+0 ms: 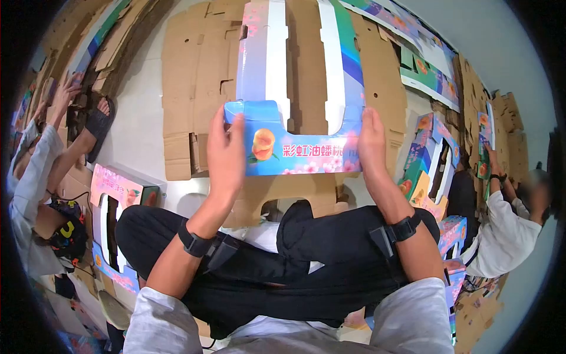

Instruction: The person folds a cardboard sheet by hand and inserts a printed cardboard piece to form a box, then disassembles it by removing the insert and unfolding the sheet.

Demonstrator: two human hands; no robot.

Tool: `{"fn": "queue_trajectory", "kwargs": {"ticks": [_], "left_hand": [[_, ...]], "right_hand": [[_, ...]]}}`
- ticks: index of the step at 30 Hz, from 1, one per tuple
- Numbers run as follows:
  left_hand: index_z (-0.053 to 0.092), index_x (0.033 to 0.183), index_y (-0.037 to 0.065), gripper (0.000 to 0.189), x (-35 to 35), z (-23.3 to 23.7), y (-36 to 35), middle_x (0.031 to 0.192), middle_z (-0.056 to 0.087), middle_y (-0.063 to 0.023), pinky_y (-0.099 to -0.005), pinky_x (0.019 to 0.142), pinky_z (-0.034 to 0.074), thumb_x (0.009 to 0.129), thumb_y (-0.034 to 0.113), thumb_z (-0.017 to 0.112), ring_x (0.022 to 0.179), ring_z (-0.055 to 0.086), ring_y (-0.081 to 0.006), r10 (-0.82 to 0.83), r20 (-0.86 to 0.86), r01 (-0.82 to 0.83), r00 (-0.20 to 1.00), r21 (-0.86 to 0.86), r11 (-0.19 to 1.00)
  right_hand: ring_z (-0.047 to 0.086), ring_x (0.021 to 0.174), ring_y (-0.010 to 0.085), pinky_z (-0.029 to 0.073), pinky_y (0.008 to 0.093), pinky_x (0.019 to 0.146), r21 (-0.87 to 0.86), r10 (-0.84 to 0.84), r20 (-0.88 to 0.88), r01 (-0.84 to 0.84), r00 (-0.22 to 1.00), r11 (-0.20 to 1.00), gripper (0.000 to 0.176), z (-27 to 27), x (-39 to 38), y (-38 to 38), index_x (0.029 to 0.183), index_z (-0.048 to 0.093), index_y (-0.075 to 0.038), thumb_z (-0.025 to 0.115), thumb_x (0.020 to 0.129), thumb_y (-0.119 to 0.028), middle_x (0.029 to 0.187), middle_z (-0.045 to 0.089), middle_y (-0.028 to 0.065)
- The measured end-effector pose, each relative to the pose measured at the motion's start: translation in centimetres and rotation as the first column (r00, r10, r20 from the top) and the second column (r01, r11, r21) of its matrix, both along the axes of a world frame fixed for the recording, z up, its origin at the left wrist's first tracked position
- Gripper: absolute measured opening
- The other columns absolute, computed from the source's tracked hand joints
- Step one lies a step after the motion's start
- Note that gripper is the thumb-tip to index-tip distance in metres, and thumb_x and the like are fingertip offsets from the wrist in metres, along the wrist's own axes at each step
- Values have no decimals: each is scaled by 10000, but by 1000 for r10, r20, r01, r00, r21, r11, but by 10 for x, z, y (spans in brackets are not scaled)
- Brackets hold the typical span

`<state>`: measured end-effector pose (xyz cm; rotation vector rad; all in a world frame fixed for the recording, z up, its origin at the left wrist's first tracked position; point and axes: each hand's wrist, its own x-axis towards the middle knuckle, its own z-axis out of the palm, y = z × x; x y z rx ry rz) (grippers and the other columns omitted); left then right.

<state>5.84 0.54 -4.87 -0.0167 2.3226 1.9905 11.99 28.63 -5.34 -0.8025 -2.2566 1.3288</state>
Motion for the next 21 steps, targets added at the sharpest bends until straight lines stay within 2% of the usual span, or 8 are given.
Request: {"fn": "queue_trajectory", "kwargs": {"ticks": [3, 4, 7, 10, 13, 16, 19, 21], "left_hand": [[523, 1556, -25, 518, -2, -9, 0, 1415, 634, -159, -385, 1134, 483, 1146, 285, 593, 1290, 623, -232, -118, -42, 121, 992, 67, 990], [488, 1604, -11, 561, -3, -14, 1, 1524, 588, -180, -397, 1191, 442, 1146, 296, 588, 1394, 586, -275, -118, -82, 117, 990, -5, 993], [448, 1634, -15, 600, -6, -19, -1, 1618, 521, -203, -409, 1244, 396, 1145, 307, 579, 1497, 520, -324, -119, -108, 117, 987, -22, 993], [424, 1647, -26, 616, -5, -14, -2, 1674, 468, -218, -414, 1272, 367, 1153, 321, 549, 1553, 467, -343, -181, -242, 139, 953, -181, 974], [416, 1659, -12, 597, -4, -14, -1, 1692, 446, -223, -418, 1287, 351, 1168, 314, 508, 1573, 441, -350, -192, -276, 140, 942, -196, 971], [449, 1644, -5, 569, -2, -14, 1, 1696, 448, -222, -415, 1292, 338, 1177, 318, 478, 1580, 432, -342, -140, -199, 126, 970, -83, 989], [502, 1609, -14, 532, -8, -16, -1, 1678, 483, -212, -402, 1270, 373, 1170, 286, 514, 1574, 446, -312, -137, -169, 137, 976, -8, 991], [588, 1515, -23, 467, -6, -16, 4, 1605, 563, -208, -377, 1209, 437, 1148, 267, 579, 1477, 542, -277, -54, -140, 70, 989, 108, 992]], "right_hand": [[693, 1131, 329, 503, 416, 1026, 20, -7, -1, 7, 1000, 1000, 480, 1, 5, -6, 1354, 642, 7, 438, 1172, -387, 1199, 732, 214], [694, 1126, 334, 502, 418, 1025, 11, -5, 1, 5, 1000, 1000, 481, 4, 6, -9, 1355, 641, 8, 441, 1172, -389, 1196, 732, 215], [698, 1132, 344, 503, 425, 1028, 5, -54, 41, 54, 998, 999, 485, 11, 7, -21, 1359, 641, 5, 442, 1172, -396, 1202, 735, 228], [700, 1153, 357, 504, 428, 1028, -18, -43, 52, 44, 998, 999, 486, 12, 7, -20, 1371, 639, -1, 446, 1172, -400, 1224, 734, 237], [703, 1157, 369, 507, 431, 1025, 8, -33, 46, 33, 998, 999, 483, 10, 7, -19, 1378, 636, -4, 452, 1170, -398, 1234, 734, 239], [705, 1159, 372, 510, 433, 1022, 40, -18, 73, 15, 997, 999, 480, 9, 7, -16, 1377, 632, -2, 455, 1169, -396, 1247, 733, 240], [706, 1159, 370, 510, 435, 1025, 44, -8, 82, 4, 997, 999, 476, 10, 6, -15, 1377, 627, 5, 458, 1169, -388, 1246, 731, 243], [704, 1158, 366, 509, 434, 1027, 45, -4, 65, 1, 998, 999, 470, 12, 6, -18, 1374, 627, 8, 462, 1169, -382, 1242, 731, 243]]}}
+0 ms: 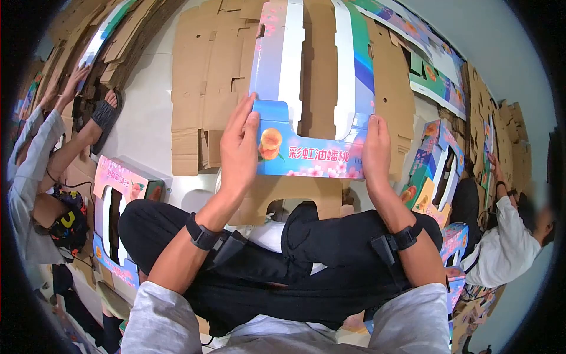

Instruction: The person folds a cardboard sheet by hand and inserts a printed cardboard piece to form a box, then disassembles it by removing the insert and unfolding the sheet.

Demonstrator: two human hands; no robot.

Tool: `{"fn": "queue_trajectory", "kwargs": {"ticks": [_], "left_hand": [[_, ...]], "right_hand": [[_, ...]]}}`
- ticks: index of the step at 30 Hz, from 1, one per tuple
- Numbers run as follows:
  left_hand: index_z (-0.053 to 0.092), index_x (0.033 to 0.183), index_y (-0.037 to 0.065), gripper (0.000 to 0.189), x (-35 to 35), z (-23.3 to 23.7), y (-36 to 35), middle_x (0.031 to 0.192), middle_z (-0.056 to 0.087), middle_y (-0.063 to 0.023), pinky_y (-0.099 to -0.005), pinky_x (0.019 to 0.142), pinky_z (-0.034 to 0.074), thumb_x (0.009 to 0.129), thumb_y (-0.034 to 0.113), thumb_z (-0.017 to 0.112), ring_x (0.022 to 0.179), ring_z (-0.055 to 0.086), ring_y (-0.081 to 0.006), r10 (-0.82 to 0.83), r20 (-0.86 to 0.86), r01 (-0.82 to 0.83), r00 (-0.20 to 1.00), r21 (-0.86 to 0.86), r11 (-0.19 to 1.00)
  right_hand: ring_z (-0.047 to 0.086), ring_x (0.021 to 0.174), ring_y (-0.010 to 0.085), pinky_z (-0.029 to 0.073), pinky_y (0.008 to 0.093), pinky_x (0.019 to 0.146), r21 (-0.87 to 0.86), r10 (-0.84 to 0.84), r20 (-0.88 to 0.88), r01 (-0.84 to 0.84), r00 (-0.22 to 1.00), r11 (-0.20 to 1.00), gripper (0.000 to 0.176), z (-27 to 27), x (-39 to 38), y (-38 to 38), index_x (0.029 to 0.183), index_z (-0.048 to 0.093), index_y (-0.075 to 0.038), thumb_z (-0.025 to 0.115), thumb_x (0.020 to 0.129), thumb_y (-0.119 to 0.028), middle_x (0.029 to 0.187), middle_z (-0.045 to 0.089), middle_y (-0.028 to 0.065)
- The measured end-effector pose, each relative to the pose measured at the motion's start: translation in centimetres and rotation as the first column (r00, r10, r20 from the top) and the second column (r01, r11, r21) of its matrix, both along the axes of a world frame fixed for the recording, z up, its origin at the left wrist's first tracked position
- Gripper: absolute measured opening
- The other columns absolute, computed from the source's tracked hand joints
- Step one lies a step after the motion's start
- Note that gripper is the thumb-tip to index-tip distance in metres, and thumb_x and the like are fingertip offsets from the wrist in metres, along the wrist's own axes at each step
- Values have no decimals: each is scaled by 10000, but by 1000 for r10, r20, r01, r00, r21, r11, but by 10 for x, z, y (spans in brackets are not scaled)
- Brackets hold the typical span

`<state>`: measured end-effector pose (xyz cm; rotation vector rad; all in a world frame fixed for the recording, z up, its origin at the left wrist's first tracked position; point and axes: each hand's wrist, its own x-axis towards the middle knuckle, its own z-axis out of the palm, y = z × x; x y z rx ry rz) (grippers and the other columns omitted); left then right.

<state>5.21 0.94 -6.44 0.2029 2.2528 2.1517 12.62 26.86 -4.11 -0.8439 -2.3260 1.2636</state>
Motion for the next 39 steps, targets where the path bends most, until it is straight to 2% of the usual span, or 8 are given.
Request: {"fn": "queue_trajectory", "kwargs": {"ticks": [7, 13, 19, 25, 31, 34, 37, 39], "left_hand": [[695, 1155, -9, 269, -5, 22, 5, 1199, 751, -137, -319, 946, 551, 1078, 246, 725, 1046, 681, -149, 147, 234, -170, 961, 79, 982], [628, 1296, 42, 299, -26, 17, 8, 1174, 684, -120, -310, 853, 540, 1086, 248, 676, 1040, 658, -196, 224, 263, -197, 938, -126, 972], [616, 1365, 71, 343, -31, 18, 3, 1235, 697, -103, -386, 946, 551, 1102, 290, 638, 1153, 649, -207, 89, 325, -68, 941, -75, 995], [623, 1394, 53, 323, -27, 21, -1, 1243, 704, -203, -457, 900, 586, 1125, 229, 589, 1065, 731, -345, 17, -211, -117, 977, -474, 873], [606, 1488, 122, 478, -31, 46, -25, 1320, 678, -246, -503, 948, 575, 1063, 326, 683, 1171, 704, -425, -150, -237, -78, 960, -741, 667], [580, 1521, 139, 612, -27, 47, -28, 1398, 631, -275, -538, 1006, 554, 1008, 432, 742, 1241, 666, -459, -179, -331, -228, 926, -872, 433], [562, 1540, 145, 791, -34, 42, -40, 1388, 607, -275, -549, 1040, 539, 885, 483, 848, 1247, 635, -481, -189, -374, -270, 908, -868, 418], [575, 1527, 158, 824, -39, 41, -45, 1314, 618, -244, -522, 1016, 551, 801, 373, 900, 1192, 646, -460, -198, -399, -284, 895, -854, 436]], "right_hand": [[704, 1139, 341, 510, 424, 1025, -64, -22, 11, 22, 1000, 998, 467, 5, 2, -11, 1421, 584, -1, 471, 1167, -377, 1253, 727, 224], [691, 1171, 329, 500, 416, 1055, -144, -20, 7, 21, 1000, 989, 475, -6, 2, -13, 1445, 556, 12, 492, 1162, -364, 1282, 707, 227], [650, 1260, 311, 474, 402, 1098, -225, -59, -21, 53, 998, 973, 500, -1, 5, -21, 1467, 538, 16, 534, 1144, -365, 1381, 668, 209], [634, 1225, 253, 473, 388, 1085, -391, -119, 77, 140, 990, 910, 517, 5, 16, -33, 1443, 533, 29, 576, 1127, -377, 1332, 660, 178], [648, 1176, 213, 493, 352, 1051, -601, -11, 23, 23, 1000, 799, 527, 4, 38, -53, 1393, 571, 8, 700, 1076, -393, 1274, 688, 136], [663, 1197, 202, 527, 360, 1033, -705, 129, 111, -14, 985, 709, 527, 9, 40, -69, 1390, 585, -16, 758, 1046, -376, 1269, 700, 119], [672, 1252, 204, 587, 410, 1004, -884, 271, 104, -36, 957, 467, 594, 25, 54, -91, 1437, 549, -26, 834, 999, -308, 1371, 678, 128], [617, 1345, 246, 532, 443, 1115, -856, 308, 50, -118, 950, 504, 690, 18, 62, -100, 1501, 483, 6, 839, 997, -302, 1453, 625, 146]]}}
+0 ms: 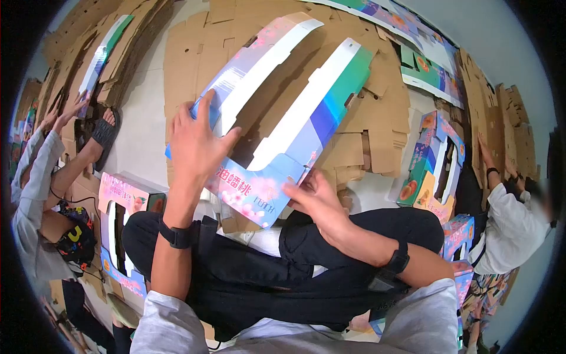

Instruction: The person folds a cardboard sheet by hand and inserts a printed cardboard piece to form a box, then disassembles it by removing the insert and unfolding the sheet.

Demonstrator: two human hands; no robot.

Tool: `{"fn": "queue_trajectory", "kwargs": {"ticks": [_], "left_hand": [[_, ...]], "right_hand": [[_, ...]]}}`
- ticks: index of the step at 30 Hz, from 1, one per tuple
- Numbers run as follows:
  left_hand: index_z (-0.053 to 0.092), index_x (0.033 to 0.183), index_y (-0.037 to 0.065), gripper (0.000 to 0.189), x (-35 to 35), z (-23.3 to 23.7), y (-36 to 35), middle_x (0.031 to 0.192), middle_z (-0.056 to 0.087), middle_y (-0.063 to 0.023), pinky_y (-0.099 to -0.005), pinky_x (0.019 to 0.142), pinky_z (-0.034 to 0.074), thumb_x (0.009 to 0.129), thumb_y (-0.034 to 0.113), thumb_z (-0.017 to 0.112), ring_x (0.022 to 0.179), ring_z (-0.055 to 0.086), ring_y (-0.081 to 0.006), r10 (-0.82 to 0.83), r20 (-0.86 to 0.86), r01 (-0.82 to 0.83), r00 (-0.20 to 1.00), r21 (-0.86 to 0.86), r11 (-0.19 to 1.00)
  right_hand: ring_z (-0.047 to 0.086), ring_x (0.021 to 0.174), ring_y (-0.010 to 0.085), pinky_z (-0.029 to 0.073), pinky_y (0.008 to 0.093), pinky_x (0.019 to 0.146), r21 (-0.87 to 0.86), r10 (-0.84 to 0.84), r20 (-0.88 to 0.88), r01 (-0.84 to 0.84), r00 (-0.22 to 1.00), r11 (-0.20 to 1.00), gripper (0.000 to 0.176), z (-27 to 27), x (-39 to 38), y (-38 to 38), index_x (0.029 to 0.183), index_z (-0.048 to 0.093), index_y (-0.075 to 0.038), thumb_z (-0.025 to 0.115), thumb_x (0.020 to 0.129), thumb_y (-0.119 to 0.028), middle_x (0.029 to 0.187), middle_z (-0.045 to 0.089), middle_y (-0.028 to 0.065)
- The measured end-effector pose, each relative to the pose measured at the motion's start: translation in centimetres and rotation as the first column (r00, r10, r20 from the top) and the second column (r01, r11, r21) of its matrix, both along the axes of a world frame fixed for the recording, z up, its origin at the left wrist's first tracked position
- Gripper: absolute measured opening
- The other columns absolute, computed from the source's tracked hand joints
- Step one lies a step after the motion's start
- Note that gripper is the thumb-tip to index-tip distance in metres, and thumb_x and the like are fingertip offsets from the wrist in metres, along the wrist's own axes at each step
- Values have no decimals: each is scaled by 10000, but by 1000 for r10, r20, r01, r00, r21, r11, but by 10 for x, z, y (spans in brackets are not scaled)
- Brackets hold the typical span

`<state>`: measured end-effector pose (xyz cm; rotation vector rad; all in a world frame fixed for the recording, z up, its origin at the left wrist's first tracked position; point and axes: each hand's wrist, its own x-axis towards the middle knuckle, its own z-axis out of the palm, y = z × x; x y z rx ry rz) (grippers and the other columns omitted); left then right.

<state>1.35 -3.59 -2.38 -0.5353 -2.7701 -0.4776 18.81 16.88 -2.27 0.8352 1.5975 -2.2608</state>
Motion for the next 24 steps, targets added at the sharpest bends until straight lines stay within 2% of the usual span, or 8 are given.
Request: {"fn": "queue_trajectory", "kwargs": {"ticks": [7, 8, 10, 14, 15, 18, 21, 24], "left_hand": [[659, 1458, 187, 766, -14, 11, -9, 1274, 611, -199, -485, 998, 557, 715, 135, 838, 1204, 641, -401, 5, 158, -49, 987, 273, 961], [667, 1453, 183, 761, -16, 9, -14, 1276, 608, -198, -480, 1005, 555, 712, 128, 831, 1203, 639, -393, -8, 101, -20, 995, 273, 962], [678, 1462, 180, 793, -22, 13, -24, 1314, 597, -196, -460, 1071, 526, 683, 95, 801, 1232, 619, -388, -54, 41, 40, 998, 278, 960], [675, 1486, 187, 862, -26, 36, -45, 1416, 578, -186, -478, 1218, 419, 642, 39, 767, 1375, 557, -403, -220, 3, 208, 975, 319, 925], [676, 1489, 189, 864, -24, 41, -44, 1446, 570, -182, -490, 1242, 395, 644, 32, 766, 1404, 543, -403, -226, -41, 228, 973, 282, 932], [677, 1499, 207, 886, -23, 53, -45, 1567, 537, -159, -544, 1339, 271, 642, 1, 762, 1517, 468, -417, -253, -137, 275, 958, 172, 946], [680, 1494, 211, 888, -34, 47, -60, 1566, 551, -170, -554, 1356, 235, 638, -10, 753, 1518, 463, -431, -241, -67, 248, 968, 120, 961], [683, 1489, 219, 861, -37, 16, -70, 1584, 549, -187, -560, 1362, 202, 670, -45, 701, 1536, 445, -433, -264, 120, 250, 957, 114, 961]], "right_hand": [[542, 1437, 269, 471, 480, 1191, 24, 9, 17, -9, 1000, 1000, 685, 8, -10, 13, 1519, 446, 31, 666, 1101, -464, 1529, 548, 164], [563, 1380, 252, 481, 469, 1172, 73, -50, -41, 53, 998, 996, 654, -1, -13, 16, 1473, 487, 5, 580, 1125, -540, 1460, 570, 145], [532, 1400, 248, 449, 435, 1205, 214, -247, -51, 252, 968, 944, 689, 10, -31, 33, 1588, 441, -12, 566, 1137, -518, 1615, 485, 160], [543, 1306, 237, 444, 446, 1148, 57, -561, -403, 632, 723, 773, 503, 48, -67, 138, 1494, 530, -98, 617, 1121, -423, 1498, 523, 143], [549, 1252, 221, 432, 427, 1127, 69, -591, -348, 649, 728, 758, 493, 55, -63, 147, 1462, 548, -102, 627, 1107, -434, 1428, 540, 111], [558, 1160, 190, 389, 407, 1105, 182, -573, -268, 625, 775, 759, 416, 65, -58, 150, 1393, 596, -131, 647, 1078, -398, 1288, 597, 44], [556, 1206, 192, 380, 408, 1108, 169, -314, -233, 356, 920, 919, 376, 49, -47, 150, 1394, 606, -118, 630, 1089, -336, 1314, 619, 58], [556, 1301, 214, 382, 428, 1184, 17, -366, -269, 385, 891, 923, 351, 30, -51, 156, 1399, 604, -75, 610, 1098, -256, 1358, 622, 94]]}}
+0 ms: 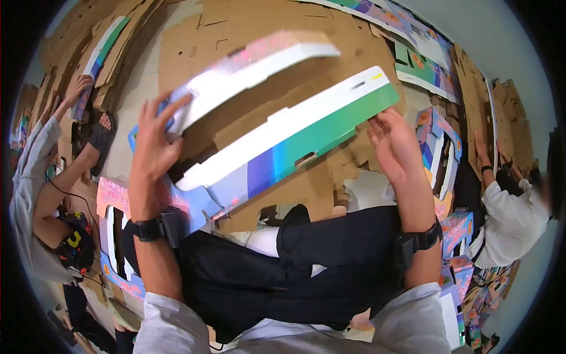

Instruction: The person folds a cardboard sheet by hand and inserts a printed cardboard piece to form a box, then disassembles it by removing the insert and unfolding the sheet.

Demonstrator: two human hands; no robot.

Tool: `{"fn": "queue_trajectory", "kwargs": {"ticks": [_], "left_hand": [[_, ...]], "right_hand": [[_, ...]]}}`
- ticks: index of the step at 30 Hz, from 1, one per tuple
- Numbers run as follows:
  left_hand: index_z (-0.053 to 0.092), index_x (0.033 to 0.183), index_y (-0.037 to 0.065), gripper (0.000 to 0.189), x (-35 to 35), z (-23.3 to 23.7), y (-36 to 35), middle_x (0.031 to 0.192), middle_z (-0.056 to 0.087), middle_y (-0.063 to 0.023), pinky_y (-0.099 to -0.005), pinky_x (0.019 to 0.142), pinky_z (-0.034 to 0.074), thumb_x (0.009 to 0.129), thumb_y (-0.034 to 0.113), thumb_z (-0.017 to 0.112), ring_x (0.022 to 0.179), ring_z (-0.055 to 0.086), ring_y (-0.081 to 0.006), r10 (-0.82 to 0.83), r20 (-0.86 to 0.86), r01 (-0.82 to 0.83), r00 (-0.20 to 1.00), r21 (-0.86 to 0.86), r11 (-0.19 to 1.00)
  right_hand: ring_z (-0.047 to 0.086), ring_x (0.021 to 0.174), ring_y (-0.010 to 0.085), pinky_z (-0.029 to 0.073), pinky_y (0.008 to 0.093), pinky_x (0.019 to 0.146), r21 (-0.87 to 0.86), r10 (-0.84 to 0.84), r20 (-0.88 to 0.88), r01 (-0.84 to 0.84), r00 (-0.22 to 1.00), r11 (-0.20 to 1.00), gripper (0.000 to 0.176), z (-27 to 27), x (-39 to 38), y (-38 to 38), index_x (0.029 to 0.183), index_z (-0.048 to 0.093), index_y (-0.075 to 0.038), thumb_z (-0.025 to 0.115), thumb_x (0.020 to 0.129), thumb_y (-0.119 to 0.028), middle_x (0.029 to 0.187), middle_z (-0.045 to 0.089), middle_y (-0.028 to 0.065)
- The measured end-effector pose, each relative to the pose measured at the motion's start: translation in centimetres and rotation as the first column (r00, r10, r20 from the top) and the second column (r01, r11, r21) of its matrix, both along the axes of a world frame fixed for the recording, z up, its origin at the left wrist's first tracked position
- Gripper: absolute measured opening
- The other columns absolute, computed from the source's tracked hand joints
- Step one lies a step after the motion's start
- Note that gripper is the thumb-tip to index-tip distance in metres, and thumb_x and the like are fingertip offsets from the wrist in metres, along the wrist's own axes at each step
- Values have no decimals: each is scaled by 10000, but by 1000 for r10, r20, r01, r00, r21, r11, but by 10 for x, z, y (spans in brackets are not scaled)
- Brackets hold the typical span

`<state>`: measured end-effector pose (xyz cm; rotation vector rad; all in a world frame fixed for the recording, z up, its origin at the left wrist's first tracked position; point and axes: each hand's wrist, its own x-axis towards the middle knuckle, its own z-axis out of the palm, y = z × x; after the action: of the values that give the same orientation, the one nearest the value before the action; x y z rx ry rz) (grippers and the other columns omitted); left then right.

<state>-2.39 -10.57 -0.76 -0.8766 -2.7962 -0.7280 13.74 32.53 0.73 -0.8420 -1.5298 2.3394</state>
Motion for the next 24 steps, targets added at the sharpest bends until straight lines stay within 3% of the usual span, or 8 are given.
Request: {"fn": "queue_trajectory", "kwargs": {"ticks": [2, 5, 6, 9, 12, 16, 21, 24], "left_hand": [[666, 1506, 238, 846, 3, -4, 6, 1608, 531, -185, -567, 1357, 209, 708, -42, 686, 1579, 394, -424, -3, 80, 6, 997, -42, 999], [629, 1545, 257, 865, 0, -10, 12, 1633, 503, -193, -574, 1346, 228, 721, 6, 708, 1608, 357, -405, -22, -23, 20, 1000, -102, 995], [506, 1640, 293, 939, 0, -12, 11, 1681, 456, -175, -573, 1338, 238, 767, 129, 809, 1620, 327, -433, 1, -45, -9, 999, -187, 982], [378, 1706, 293, 1052, 9, -11, 16, 1714, 391, -228, -588, 1320, 259, 790, 290, 896, 1606, 311, -503, 458, -39, -435, 888, -396, 809], [280, 1739, 284, 1157, 1, -28, -11, 1688, 379, -300, -586, 1281, 331, 789, 407, 928, 1565, 345, -559, 578, 83, -530, 812, -312, 789], [402, 1690, 233, 1008, 1, -23, -16, 1609, 430, -349, -568, 1215, 425, 815, 345, 891, 1490, 448, -549, 558, 166, -530, 813, -187, 827], [561, 1585, 199, 849, -4, -23, 0, 1592, 484, -288, -552, 1192, 457, 793, 243, 865, 1428, 509, -517, 414, -28, -415, 910, -63, 908], [615, 1538, 228, 823, -5, -30, 7, 1582, 524, -232, -537, 1162, 487, 756, 174, 864, 1398, 537, -478, 388, -163, -393, 907, -1, 920]], "right_hand": [[571, 1331, 242, 412, 426, 1221, -199, -76, -37, 67, 996, 978, 378, 5, -3, 6, 1411, 578, -23, 614, 1091, -222, 1406, 593, 119], [580, 1332, 238, 463, 406, 1174, 11, -135, -76, 136, 988, 991, 456, 25, -5, 10, 1472, 536, 9, 635, 1079, -198, 1447, 555, 126], [623, 1234, 208, 499, 392, 1109, 136, -268, -84, 278, 960, 951, 520, 34, -11, -3, 1534, 516, -19, 665, 1060, -172, 1317, 630, 107], [664, 1038, 165, 534, 351, 989, 518, -80, 80, 27, 994, 855, 542, 33, -14, 3, 1556, 532, -55, 685, 1046, -156, 1153, 702, 71], [658, 866, 130, 538, 300, 855, 594, -71, 216, -73, 974, 801, 486, 25, -21, 2, 1509, 602, -67, 685, 1037, -150, 1054, 740, 44], [653, 825, 110, 526, 265, 797, 538, 49, 199, -151, 979, 829, 431, 43, -24, 4, 1470, 654, -57, 661, 1048, -146, 1076, 745, 41], [684, 943, 138, 541, 293, 850, 612, 35, 355, -260, 934, 747, 428, 45, -13, 29, 1478, 640, -26, 613, 1086, -196, 1112, 748, 49], [708, 1143, 392, 534, 456, 1001, 905, -4, 372, -361, 928, 224, 481, 0, -7, 50, 1375, 661, 37, 527, 1134, -357, 1234, 747, 249]]}}
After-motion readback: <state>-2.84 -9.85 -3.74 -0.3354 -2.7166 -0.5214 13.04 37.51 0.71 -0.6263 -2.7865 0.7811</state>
